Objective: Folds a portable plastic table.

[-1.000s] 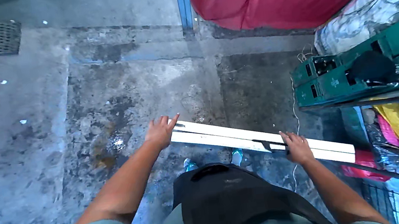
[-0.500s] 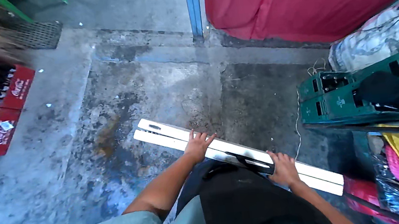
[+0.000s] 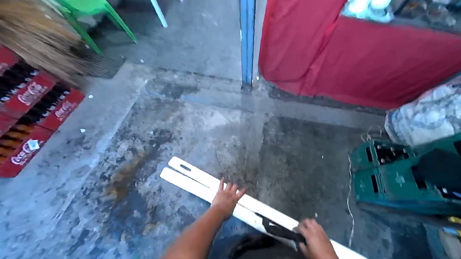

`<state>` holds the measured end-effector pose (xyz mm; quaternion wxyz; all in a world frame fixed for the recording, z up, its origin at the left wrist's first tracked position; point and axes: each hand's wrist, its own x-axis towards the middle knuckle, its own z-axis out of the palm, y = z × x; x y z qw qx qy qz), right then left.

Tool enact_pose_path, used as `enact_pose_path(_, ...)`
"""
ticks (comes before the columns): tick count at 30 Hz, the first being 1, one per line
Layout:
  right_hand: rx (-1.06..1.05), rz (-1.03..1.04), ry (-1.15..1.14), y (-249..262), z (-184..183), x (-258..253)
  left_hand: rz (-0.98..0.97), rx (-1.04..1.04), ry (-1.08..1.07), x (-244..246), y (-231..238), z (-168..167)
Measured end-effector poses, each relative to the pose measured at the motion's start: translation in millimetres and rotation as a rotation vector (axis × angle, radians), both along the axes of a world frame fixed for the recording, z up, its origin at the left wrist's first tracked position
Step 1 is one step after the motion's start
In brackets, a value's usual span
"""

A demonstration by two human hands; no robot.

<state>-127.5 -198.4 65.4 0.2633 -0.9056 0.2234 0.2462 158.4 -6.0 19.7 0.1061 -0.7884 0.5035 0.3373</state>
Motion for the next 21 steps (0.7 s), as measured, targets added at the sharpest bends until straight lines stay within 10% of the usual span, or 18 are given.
enact_pose_path(10,0.714,-0.104,0.5,6,-6,67,0.3,-0.197,-0.011,-24,57,7)
enact_pose_path(21,0.697,-0.116,0.74,46,11,92,1.475,0.11,-0.026,-114,375,8)
